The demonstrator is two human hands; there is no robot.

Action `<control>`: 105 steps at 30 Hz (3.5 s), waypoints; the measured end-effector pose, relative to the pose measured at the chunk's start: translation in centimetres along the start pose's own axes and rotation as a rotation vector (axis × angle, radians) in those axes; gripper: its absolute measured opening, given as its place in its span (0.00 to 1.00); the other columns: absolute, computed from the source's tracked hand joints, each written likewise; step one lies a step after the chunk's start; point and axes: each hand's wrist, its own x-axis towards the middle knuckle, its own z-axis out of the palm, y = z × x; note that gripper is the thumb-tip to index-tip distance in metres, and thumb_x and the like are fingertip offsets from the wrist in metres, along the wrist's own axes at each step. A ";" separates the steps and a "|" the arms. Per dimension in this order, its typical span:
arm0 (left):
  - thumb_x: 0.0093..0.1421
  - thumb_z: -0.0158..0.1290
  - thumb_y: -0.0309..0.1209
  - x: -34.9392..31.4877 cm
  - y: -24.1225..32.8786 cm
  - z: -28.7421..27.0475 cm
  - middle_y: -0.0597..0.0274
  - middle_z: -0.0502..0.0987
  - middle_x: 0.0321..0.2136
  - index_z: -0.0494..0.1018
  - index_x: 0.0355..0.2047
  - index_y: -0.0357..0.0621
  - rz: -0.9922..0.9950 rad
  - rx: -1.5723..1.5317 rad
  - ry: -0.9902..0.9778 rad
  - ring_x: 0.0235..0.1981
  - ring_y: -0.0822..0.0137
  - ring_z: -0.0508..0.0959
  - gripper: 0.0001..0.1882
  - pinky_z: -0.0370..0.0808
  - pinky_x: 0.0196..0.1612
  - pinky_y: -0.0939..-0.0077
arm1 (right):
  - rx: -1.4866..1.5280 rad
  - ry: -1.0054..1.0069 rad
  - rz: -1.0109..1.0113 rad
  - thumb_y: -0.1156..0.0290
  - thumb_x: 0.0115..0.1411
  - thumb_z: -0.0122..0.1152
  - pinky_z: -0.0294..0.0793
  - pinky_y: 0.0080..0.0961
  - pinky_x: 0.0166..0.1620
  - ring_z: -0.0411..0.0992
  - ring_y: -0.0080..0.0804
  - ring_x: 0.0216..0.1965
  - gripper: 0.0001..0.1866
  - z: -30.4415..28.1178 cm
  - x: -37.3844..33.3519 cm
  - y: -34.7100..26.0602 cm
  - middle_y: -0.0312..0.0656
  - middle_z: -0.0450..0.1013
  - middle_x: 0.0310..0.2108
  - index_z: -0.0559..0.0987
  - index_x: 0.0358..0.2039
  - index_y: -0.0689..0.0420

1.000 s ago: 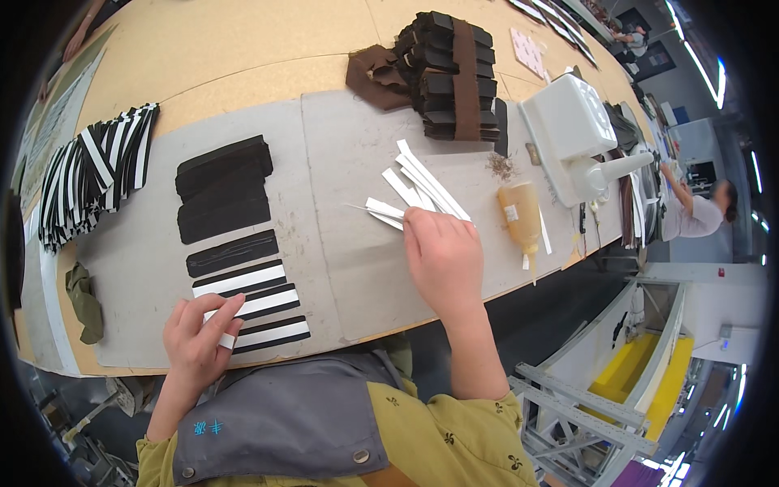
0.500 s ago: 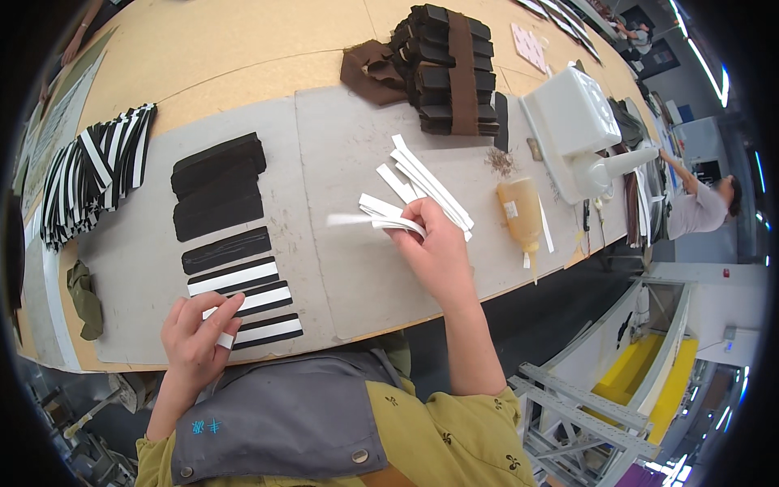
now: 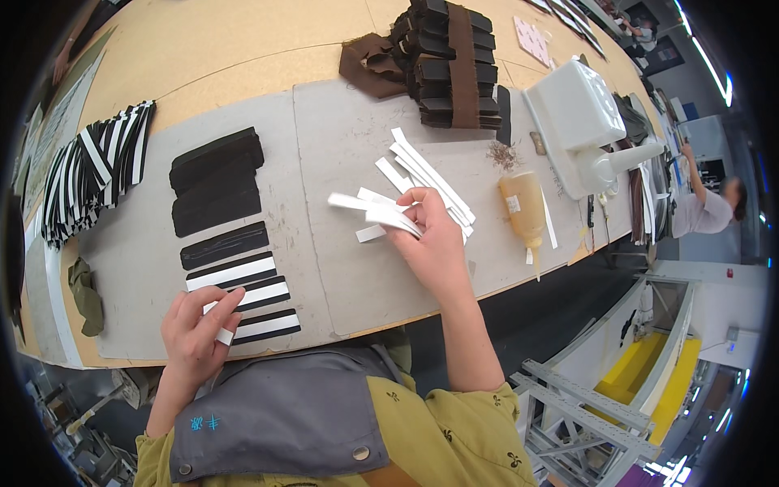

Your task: The person applies glue from a squeeze bottle onto black rectangular strips laid on a table, then places white strips on top of the glued areas. They repeat this process, stacking and arranging the black and white strips into a patterned assembly.

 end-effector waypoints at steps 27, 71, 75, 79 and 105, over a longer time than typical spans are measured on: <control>0.66 0.58 0.33 11.2 3.8 5.9 0.53 0.83 0.33 0.79 0.48 0.39 -0.188 -0.481 -0.503 0.33 0.55 0.83 0.13 0.77 0.38 0.66 | 0.618 -0.199 0.174 0.66 0.75 0.54 0.54 0.12 0.22 0.56 0.10 0.19 0.10 1.1 -2.4 -0.9 0.35 0.75 0.28 0.74 0.48 0.59; 0.78 0.40 0.43 -0.4 1.2 -4.2 0.66 0.79 0.41 0.80 0.50 0.45 -0.659 -1.167 -0.301 0.46 0.75 0.74 0.22 0.73 0.45 0.75 | -1.010 -0.010 -0.281 0.58 0.68 0.61 0.75 0.42 0.39 0.77 0.49 0.36 0.14 2.7 -3.7 -3.0 0.44 0.79 0.36 0.79 0.46 0.55; 0.75 0.50 0.38 -0.9 1.0 -5.2 0.65 0.79 0.36 0.83 0.47 0.41 -0.709 -1.176 -0.284 0.38 0.73 0.75 0.16 0.71 0.43 0.70 | -1.048 0.104 -0.642 0.57 0.66 0.64 0.75 0.35 0.47 0.76 0.46 0.44 0.18 3.2 -3.8 -4.3 0.43 0.78 0.42 0.79 0.49 0.56; 0.66 0.60 0.35 -1.2 0.7 -4.2 0.67 0.78 0.31 0.85 0.49 0.47 -0.170 -0.751 -0.028 0.30 0.69 0.74 0.14 0.71 0.35 0.71 | -0.134 -0.431 -0.443 0.60 0.69 0.60 0.72 0.28 0.53 0.76 0.41 0.47 0.17 5.7 -5.4 -8.1 0.44 0.78 0.43 0.80 0.50 0.59; 0.56 0.61 0.33 -4.4 -5.4 -2.4 0.78 0.75 0.38 0.81 0.56 0.69 -0.034 -0.248 0.057 0.28 0.70 0.70 0.25 0.71 0.30 0.76 | 0.067 -1.244 -0.028 0.68 0.70 0.61 0.74 0.23 0.42 0.73 0.23 0.38 0.12 13.3 -2.2 -12.7 0.37 0.77 0.39 0.81 0.47 0.63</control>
